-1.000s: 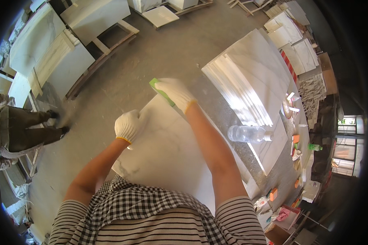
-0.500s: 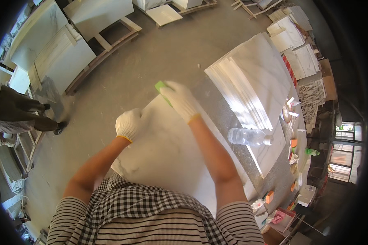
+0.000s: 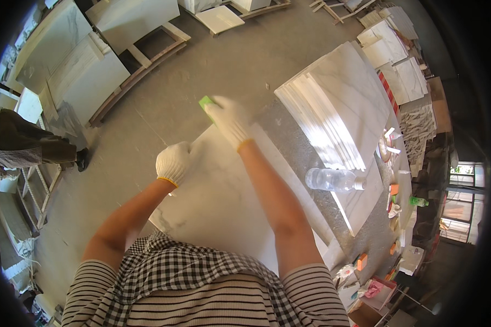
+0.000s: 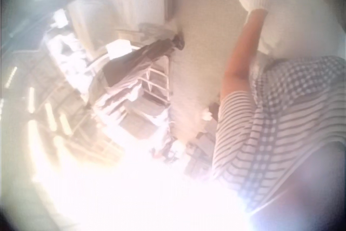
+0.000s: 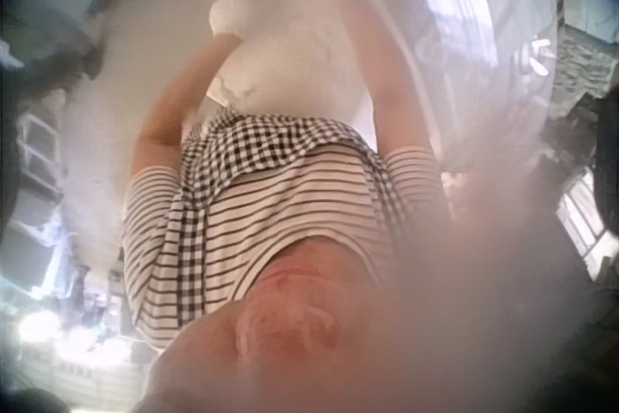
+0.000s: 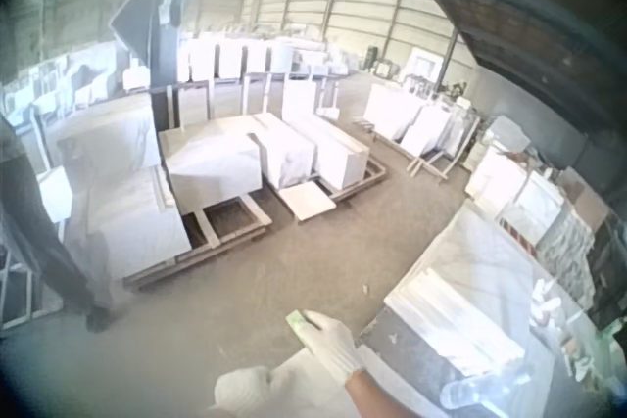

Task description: The person picks up a white rectangular slab from a rack, places it on a worktable, and wipes its surface with a green sponge. The person then flips the slab and wipes the other side before returning it to the rack. This cycle repeats with additional slabs.

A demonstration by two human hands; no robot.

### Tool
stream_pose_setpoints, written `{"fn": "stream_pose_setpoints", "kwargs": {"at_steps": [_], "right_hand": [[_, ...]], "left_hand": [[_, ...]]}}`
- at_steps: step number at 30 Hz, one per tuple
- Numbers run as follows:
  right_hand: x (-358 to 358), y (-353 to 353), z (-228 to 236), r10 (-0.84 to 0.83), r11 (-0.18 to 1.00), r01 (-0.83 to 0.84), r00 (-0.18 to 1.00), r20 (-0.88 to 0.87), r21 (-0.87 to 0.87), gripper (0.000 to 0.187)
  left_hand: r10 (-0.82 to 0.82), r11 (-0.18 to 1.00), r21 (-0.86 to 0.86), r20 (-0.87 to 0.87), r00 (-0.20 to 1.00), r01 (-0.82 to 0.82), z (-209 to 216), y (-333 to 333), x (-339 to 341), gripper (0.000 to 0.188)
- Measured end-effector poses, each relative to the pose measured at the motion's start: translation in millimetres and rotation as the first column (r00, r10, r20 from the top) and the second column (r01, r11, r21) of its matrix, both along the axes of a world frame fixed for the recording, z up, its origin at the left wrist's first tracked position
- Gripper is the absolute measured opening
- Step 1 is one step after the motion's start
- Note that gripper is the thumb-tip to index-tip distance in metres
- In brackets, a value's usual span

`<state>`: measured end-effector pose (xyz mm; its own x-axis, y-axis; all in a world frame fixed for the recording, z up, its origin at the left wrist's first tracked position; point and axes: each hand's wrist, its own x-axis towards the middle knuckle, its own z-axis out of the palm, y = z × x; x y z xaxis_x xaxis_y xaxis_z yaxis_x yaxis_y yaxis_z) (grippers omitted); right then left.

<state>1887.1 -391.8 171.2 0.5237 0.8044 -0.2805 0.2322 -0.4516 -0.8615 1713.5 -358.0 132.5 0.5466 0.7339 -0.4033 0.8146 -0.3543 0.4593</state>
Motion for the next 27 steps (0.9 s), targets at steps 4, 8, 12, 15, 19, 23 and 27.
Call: {"fn": "stream_pose_setpoints", "kwargs": {"at_steps": [4,8,12,15,19,23,27], "right_hand": [[4.7,-0.5,4.3,0.005,0.999,-0.006,0.999,-0.040,-0.034,0.050],[6.1,-29.1,4.7,-0.008,0.996,-0.002,0.992,-0.129,-0.084,0.051],[1.5,1.4,-4.3,0.005,1.000,-0.005,0.999,0.041,0.005,0.049],[5.6,7.2,-1.2,0.007,1.000,-0.008,0.998,-0.063,-0.016,0.049],[8.8,-28.1,10.8,0.034,0.999,-0.034,0.984,-0.173,0.004,0.051],[3.5,-11.7,1.8,0.015,0.998,-0.011,0.997,-0.075,0.060,0.051],[14.4,18.0,-15.8,-0.117,0.975,0.144,0.980,-0.161,0.169,0.050]], "left_hand": [[0.006,1.000,-0.020,0.012,1.000,-0.006,3.1,1.6,0.7,0.055],[0.010,1.000,-0.011,0.034,0.999,-0.009,-0.8,-1.2,-0.8,0.054],[-0.009,1.000,0.002,0.016,1.000,0.008,1.2,1.3,-0.4,0.054],[-0.012,1.000,0.005,0.020,1.000,0.012,4.7,1.2,0.3,0.053],[0.003,1.000,-0.012,0.018,1.000,-0.003,1.9,-0.1,0.0,0.053],[0.004,1.000,0.004,0.020,1.000,-0.004,-1.7,-0.6,0.1,0.053],[0.000,0.999,0.037,0.028,1.000,-0.001,2.0,0.5,0.7,0.053]]}}
